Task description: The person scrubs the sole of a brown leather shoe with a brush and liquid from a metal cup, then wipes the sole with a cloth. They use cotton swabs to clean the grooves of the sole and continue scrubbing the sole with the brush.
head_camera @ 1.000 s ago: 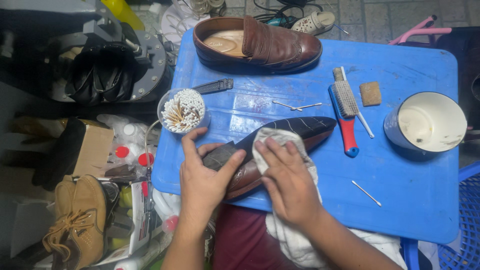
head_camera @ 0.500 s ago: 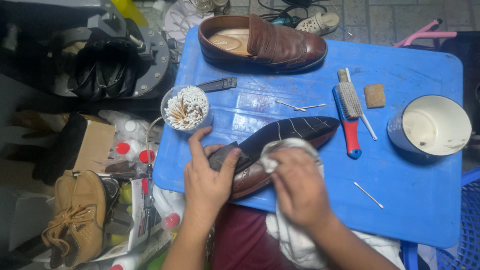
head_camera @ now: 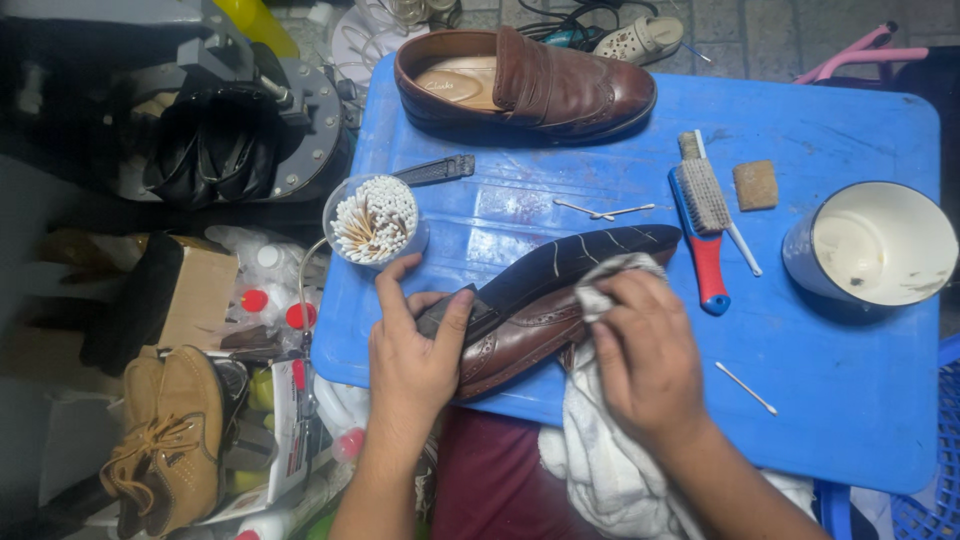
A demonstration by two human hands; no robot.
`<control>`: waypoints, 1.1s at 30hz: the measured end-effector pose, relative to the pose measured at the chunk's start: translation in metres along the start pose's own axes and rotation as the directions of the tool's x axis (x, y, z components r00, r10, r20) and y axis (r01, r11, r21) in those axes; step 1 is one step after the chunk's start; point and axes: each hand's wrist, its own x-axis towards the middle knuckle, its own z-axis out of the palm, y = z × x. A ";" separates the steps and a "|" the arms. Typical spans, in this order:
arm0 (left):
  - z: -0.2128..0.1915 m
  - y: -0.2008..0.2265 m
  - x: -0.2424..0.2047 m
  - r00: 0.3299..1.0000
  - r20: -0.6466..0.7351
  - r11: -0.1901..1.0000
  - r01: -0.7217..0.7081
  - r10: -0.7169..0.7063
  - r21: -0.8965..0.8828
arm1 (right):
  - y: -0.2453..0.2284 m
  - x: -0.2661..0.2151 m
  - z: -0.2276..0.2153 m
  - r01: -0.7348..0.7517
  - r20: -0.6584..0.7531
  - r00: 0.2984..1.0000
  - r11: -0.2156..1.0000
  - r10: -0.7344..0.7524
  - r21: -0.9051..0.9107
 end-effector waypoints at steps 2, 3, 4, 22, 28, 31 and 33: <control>0.002 -0.003 -0.001 1.000 0.003 1.000 0.007 -0.007 -0.007 | -0.009 0.001 0.010 0.039 0.067 0.997 0.998 -0.042 0.049; 0.003 -0.005 -0.002 1.000 0.007 1.000 -0.013 0.013 -0.018 | -0.013 0.000 0.013 0.068 0.095 0.992 0.993 -0.077 0.097; 0.004 -0.007 -0.003 0.999 0.009 0.999 -0.033 0.033 -0.029 | -0.016 -0.002 0.016 0.095 0.121 0.986 0.985 -0.113 0.145; -0.033 -0.039 -0.010 0.798 -0.103 0.805 -0.591 0.594 0.061 | 0.008 0.062 -0.025 0.000 0.091 0.996 0.990 -0.013 0.141; -0.050 -0.033 -0.010 0.763 -0.032 0.752 -0.628 0.646 0.199 | -0.006 0.139 0.019 0.228 0.293 0.911 0.947 -0.290 0.226; -0.052 -0.030 -0.011 0.851 0.017 0.823 -0.513 0.525 0.246 | -0.014 0.155 0.053 0.318 0.396 0.836 0.924 -0.380 0.214; -0.053 -0.030 -0.009 0.858 0.012 0.833 -0.501 0.513 0.233 | -0.016 0.163 0.072 0.393 0.407 0.799 0.896 -0.443 0.206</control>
